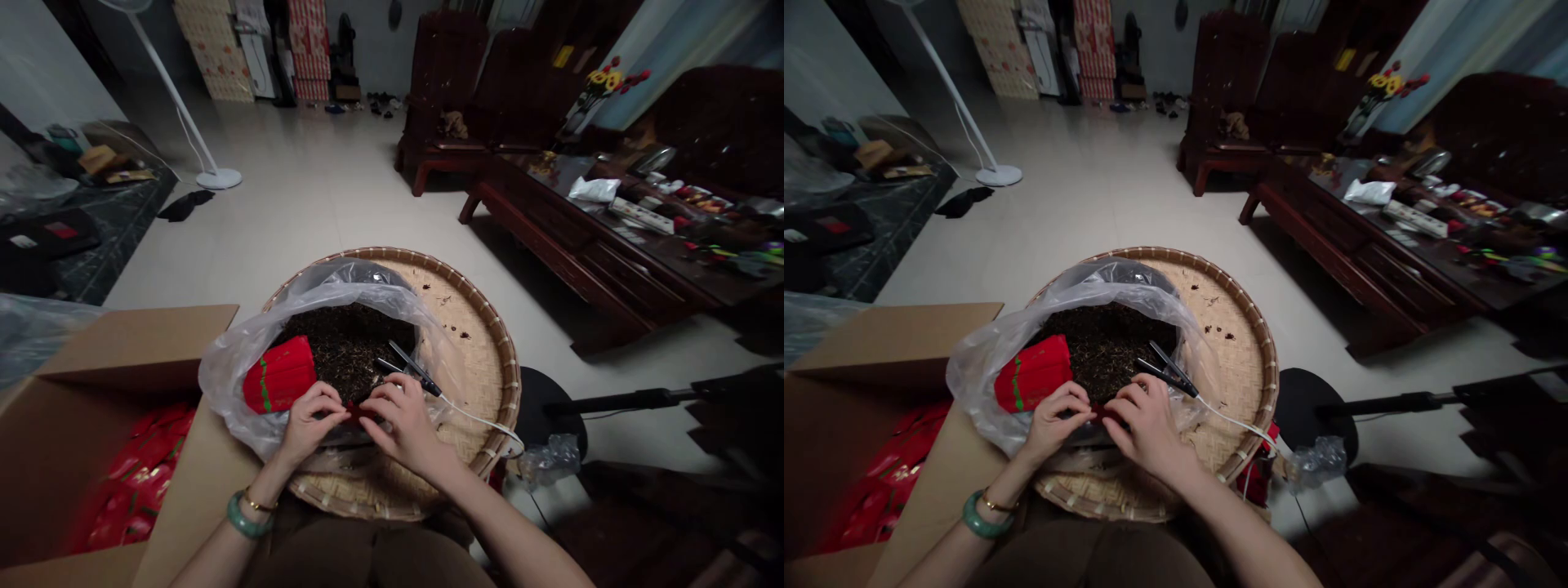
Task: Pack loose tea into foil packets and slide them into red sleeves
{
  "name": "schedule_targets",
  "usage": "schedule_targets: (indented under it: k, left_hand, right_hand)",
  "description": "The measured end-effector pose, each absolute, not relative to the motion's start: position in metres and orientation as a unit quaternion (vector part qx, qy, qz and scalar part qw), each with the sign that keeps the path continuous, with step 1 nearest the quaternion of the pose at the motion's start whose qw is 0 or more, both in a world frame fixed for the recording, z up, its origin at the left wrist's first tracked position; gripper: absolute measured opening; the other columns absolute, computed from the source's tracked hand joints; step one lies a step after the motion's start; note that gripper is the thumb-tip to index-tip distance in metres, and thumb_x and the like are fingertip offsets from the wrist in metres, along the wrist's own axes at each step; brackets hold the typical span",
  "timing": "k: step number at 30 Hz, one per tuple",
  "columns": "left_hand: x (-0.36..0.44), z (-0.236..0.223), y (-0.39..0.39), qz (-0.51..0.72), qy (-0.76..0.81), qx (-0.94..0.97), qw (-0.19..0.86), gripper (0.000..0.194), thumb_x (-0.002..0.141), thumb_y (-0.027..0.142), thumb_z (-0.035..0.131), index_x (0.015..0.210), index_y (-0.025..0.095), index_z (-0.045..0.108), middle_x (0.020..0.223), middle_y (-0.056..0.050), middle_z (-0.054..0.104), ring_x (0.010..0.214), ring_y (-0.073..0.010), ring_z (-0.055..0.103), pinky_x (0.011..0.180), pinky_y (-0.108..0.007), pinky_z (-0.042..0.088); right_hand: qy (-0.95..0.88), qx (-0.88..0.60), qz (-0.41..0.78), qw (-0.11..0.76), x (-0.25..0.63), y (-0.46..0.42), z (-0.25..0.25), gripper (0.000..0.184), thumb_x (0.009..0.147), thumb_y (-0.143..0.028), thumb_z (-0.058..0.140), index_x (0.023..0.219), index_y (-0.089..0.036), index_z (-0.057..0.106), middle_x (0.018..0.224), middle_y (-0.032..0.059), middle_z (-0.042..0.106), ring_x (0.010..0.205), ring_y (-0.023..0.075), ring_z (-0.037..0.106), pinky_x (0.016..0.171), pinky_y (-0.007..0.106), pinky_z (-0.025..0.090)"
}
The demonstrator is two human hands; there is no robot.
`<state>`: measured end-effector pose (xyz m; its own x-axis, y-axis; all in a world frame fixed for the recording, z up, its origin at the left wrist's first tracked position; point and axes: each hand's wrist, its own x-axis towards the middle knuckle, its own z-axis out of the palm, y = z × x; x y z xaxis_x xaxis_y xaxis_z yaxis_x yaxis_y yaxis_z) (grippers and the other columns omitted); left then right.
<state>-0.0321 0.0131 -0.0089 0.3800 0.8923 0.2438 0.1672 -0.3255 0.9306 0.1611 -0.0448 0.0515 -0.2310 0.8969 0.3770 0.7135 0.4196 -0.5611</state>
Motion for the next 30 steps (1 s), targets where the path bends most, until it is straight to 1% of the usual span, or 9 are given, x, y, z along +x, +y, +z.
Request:
schedule_targets:
  k: [4, 7, 10, 12, 16, 20, 22, 27, 30]
  left_hand:
    - [-0.026, -0.008, 0.011, 0.377, 0.399, 0.696, 0.463, 0.020, 0.072, 0.036, 0.068, 0.061, 0.020, 0.067, 0.085, -0.007, 0.065, 0.084, -0.0212, 0.059, 0.079, -0.035, 0.048]
    - [-0.022, -0.010, 0.011, 0.359, 0.408, 0.648, 0.533, 0.019, 0.075, 0.037, 0.065, 0.069, 0.018, 0.064, 0.098, -0.010, 0.067, 0.097, -0.0238, 0.060, 0.089, -0.038, 0.045]
    - [-0.016, -0.011, 0.011, 0.285, 0.391, 0.583, 0.653, 0.035, 0.071, 0.037, 0.068, 0.099, 0.017, 0.060, 0.095, -0.008, 0.069, 0.090, -0.0218, 0.064, 0.082, -0.035, 0.049]
    - [-0.012, -0.012, 0.010, 0.220, 0.381, 0.562, 0.700, 0.048, 0.066, 0.035, 0.072, 0.107, 0.015, 0.058, 0.091, -0.006, 0.070, 0.082, -0.0204, 0.065, 0.075, -0.033, 0.051]
    - [-0.004, -0.012, 0.009, 0.184, 0.411, 0.560, 0.695, 0.036, 0.064, 0.033, 0.072, 0.091, 0.011, 0.063, 0.084, -0.005, 0.070, 0.075, -0.0198, 0.065, 0.073, -0.033, 0.051]
    - [0.001, -0.012, 0.010, 0.201, 0.433, 0.574, 0.666, 0.036, 0.061, 0.032, 0.073, 0.088, 0.012, 0.064, 0.082, -0.003, 0.070, 0.075, -0.0196, 0.065, 0.073, -0.033, 0.052]
    - [0.000, -0.014, 0.011, 0.212, 0.439, 0.578, 0.654, 0.036, 0.060, 0.033, 0.073, 0.088, 0.012, 0.064, 0.081, -0.002, 0.069, 0.075, -0.0194, 0.064, 0.071, -0.032, 0.052]
    - [-0.007, -0.022, 0.014, 0.251, 0.455, 0.584, 0.623, 0.033, 0.060, 0.033, 0.073, 0.083, 0.012, 0.063, 0.077, -0.002, 0.066, 0.072, -0.0179, 0.061, 0.070, -0.029, 0.051]
    - [-0.009, -0.024, 0.016, 0.272, 0.459, 0.591, 0.605, 0.031, 0.061, 0.035, 0.073, 0.080, 0.013, 0.063, 0.075, -0.001, 0.066, 0.072, -0.0173, 0.060, 0.069, -0.028, 0.050]
  right_hand:
    - [-0.781, -0.530, 0.156, 0.292, 0.156, -0.042, 0.047, 0.010, 0.086, -0.025, 0.057, 0.093, -0.021, 0.063, 0.087, 0.0070, 0.063, 0.096, 0.0241, 0.049, 0.087, 0.043, 0.038]
    - [-0.748, -0.535, 0.246, 0.307, 0.157, -0.037, 0.041, 0.012, 0.084, -0.018, 0.056, 0.095, -0.019, 0.060, 0.091, 0.0071, 0.063, 0.089, 0.0205, 0.053, 0.081, 0.036, 0.043]
    - [-0.695, -0.515, 0.357, 0.354, 0.163, -0.030, 0.037, 0.015, 0.084, -0.017, 0.055, 0.099, -0.020, 0.057, 0.091, 0.0037, 0.064, 0.084, 0.0161, 0.059, 0.077, 0.029, 0.046]
    - [-0.668, -0.512, 0.376, 0.387, 0.167, -0.025, 0.034, 0.018, 0.083, -0.016, 0.055, 0.101, -0.020, 0.057, 0.093, 0.0030, 0.064, 0.084, 0.0151, 0.060, 0.077, 0.028, 0.047]
    - [-0.645, -0.556, 0.317, 0.418, 0.172, -0.013, 0.025, 0.043, 0.075, -0.020, 0.065, 0.117, -0.019, 0.053, 0.103, 0.0073, 0.059, 0.091, 0.0179, 0.057, 0.081, 0.031, 0.046]
    - [-0.647, -0.582, 0.328, 0.367, 0.171, -0.002, 0.019, 0.015, 0.077, -0.027, 0.067, 0.088, -0.017, 0.066, 0.081, 0.0036, 0.062, 0.074, 0.0159, 0.058, 0.070, 0.028, 0.046]
    - [-0.640, -0.581, 0.341, 0.370, 0.171, 0.001, 0.019, 0.009, 0.079, -0.026, 0.065, 0.075, -0.018, 0.067, 0.073, 0.0022, 0.063, 0.068, 0.0143, 0.057, 0.065, 0.026, 0.044]
    - [-0.609, -0.564, 0.333, 0.447, 0.178, -0.002, 0.029, 0.016, 0.083, -0.029, 0.060, 0.074, -0.019, 0.067, 0.072, 0.0035, 0.064, 0.068, 0.0148, 0.058, 0.064, 0.026, 0.045]
    - [-0.631, -0.549, 0.311, 0.453, 0.179, -0.010, 0.036, 0.020, 0.083, -0.036, 0.060, 0.092, -0.020, 0.066, 0.081, 0.0048, 0.064, 0.075, 0.0165, 0.058, 0.069, 0.029, 0.046]
